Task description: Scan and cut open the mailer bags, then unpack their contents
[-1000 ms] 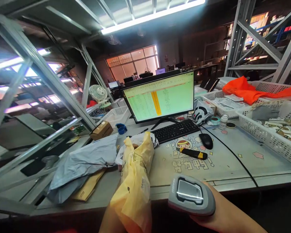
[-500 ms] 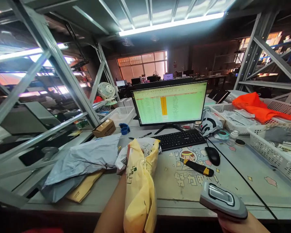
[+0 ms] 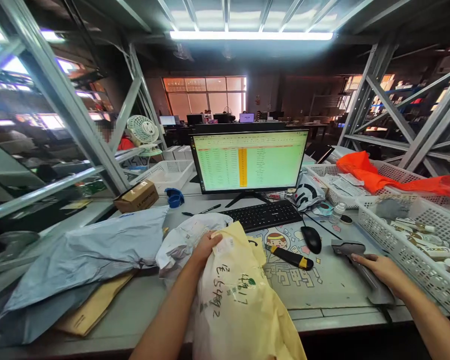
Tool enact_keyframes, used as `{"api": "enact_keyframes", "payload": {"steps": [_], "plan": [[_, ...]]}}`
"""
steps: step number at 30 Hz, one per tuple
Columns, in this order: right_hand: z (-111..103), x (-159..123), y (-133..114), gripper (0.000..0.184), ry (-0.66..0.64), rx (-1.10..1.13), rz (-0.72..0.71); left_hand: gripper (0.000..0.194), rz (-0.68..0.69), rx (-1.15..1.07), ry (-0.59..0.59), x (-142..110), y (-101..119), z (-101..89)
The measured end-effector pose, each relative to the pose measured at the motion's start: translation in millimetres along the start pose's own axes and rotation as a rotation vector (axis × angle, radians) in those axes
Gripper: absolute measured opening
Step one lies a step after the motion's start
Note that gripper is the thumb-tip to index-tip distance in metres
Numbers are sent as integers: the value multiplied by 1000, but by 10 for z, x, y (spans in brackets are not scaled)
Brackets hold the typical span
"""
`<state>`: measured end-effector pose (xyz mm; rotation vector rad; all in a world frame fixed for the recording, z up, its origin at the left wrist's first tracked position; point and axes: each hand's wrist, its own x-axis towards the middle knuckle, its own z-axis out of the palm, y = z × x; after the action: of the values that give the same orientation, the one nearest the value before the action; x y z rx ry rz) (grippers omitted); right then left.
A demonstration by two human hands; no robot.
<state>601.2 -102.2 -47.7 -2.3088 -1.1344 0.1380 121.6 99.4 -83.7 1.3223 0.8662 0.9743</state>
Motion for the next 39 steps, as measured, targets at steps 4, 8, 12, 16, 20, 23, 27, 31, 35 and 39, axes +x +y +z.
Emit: {"api": "enact_keyframes", "payload": {"steps": [4, 8, 12, 16, 20, 23, 27, 31, 35, 39], "plan": [[76, 54, -338, 58, 50, -267, -73, 55, 43, 188, 0, 14, -19, 101], [621, 235, -1067, 38, -58, -231, -300, 42, 178, 376, 125, 47, -7, 109], [1297, 378, -1726, 38, -129, -197, -503, 28, 270, 662, 242, 47, -31, 118], [1550, 426, -1966, 35, -171, -179, -566, 23, 227, 827, 217, 31, -68, 149], [1482, 339, -1994, 37, -226, -108, -531, 33, 288, 802, 176, 16, -67, 166], [1377, -1, -1946, 52, -337, 18, -473, 43, 410, 690, 168, -10, -52, 186], [1269, -754, -1767, 76, -604, 229, -412, 46, 635, 511, 267, -103, -29, 269], [1309, -1349, -1671, 113, -659, 545, -185, 51, 764, 455, 365, -251, -17, 389], [1534, -1664, -1709, 84, -541, 688, -174, 50, 895, 489, 324, -334, -25, 420], [1453, -1922, -1486, 64, -471, 739, -244, 56, 842, 648, 367, -222, -7, 316]]}}
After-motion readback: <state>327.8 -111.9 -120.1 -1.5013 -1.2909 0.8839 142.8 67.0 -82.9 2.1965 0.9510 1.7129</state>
